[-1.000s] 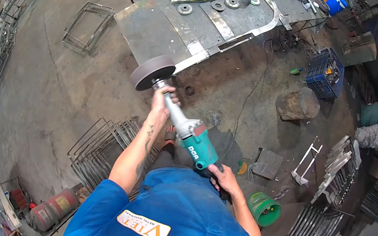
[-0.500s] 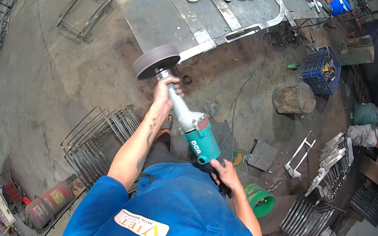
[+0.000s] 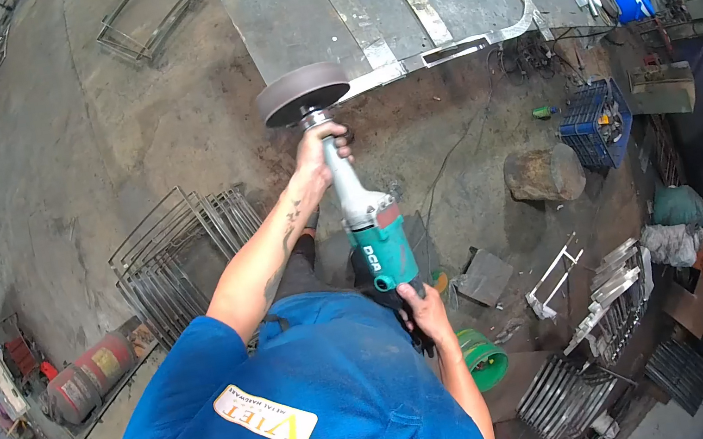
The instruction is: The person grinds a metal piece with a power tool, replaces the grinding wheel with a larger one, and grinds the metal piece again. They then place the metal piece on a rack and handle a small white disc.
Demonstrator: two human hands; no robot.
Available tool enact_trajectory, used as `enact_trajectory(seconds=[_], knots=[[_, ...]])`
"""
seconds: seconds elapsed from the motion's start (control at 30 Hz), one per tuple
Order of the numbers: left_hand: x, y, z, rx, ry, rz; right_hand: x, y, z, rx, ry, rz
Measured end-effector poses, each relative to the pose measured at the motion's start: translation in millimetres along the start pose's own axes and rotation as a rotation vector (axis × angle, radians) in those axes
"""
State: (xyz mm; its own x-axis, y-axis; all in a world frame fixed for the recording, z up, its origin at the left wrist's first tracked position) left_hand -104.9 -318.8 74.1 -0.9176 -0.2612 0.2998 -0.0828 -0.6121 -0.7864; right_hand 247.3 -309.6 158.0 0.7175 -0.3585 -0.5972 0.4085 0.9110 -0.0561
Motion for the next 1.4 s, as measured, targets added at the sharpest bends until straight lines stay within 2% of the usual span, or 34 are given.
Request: enact_trajectory(seconds=[0.17,0.2,0.23,0.3,0.5,0.53,0.7,0.9,1.17,1.4], knots=[[4,16,7,-0.020,-0.005,0.012,0,-3,-2,-0.036,0.023,0.037],[6,23,16,0.047,-0.042,-0.030,0,-7,-1,-0.039,0.001,0.039],[8,33,21,0.008,0.000,0.066,4,-8,-2,-0.049,-0.014,0.141],[9,31,26,0.033,-0.028,0.055,-1,-9,0,-0.055,-0.013,0.118],[-5,-3,-4,-0.054,0.027,-0.007,-4,6,2,-0.005,-0.018,-0.015],[-3,-5,1,-0.004,0.013,-0.024,-2,5,1,-0.010,-0.021,-0.018],[7,40,27,0.006,-0.007,0.036,0,-8,0,-0.012,-0.028,0.149],[-6,2,2,-0.006,0.017,0.000,-5,4,5,0.032,-0.031,0.032],[10,37,28,0.007,-0.003,0.071,-8,-7,0,-0.042,-0.026,0.123],[-2,1,-1,-0.005,0.024,0.020,-9,10,0,-0.022,-0.028,0.053]])
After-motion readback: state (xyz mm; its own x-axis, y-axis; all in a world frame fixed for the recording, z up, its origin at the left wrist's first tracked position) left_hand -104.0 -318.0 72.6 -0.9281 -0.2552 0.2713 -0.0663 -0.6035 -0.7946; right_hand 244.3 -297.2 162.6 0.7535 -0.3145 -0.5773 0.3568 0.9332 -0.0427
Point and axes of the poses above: each hand's wrist, its own z-axis away from the middle knuckle, its own y-axis out of the back of the hand, x = y × z, the point moved 1 cm from there along -z, towards the middle knuckle, and after that the axes turned 13 degrees about -x, right-handed, at the moved point
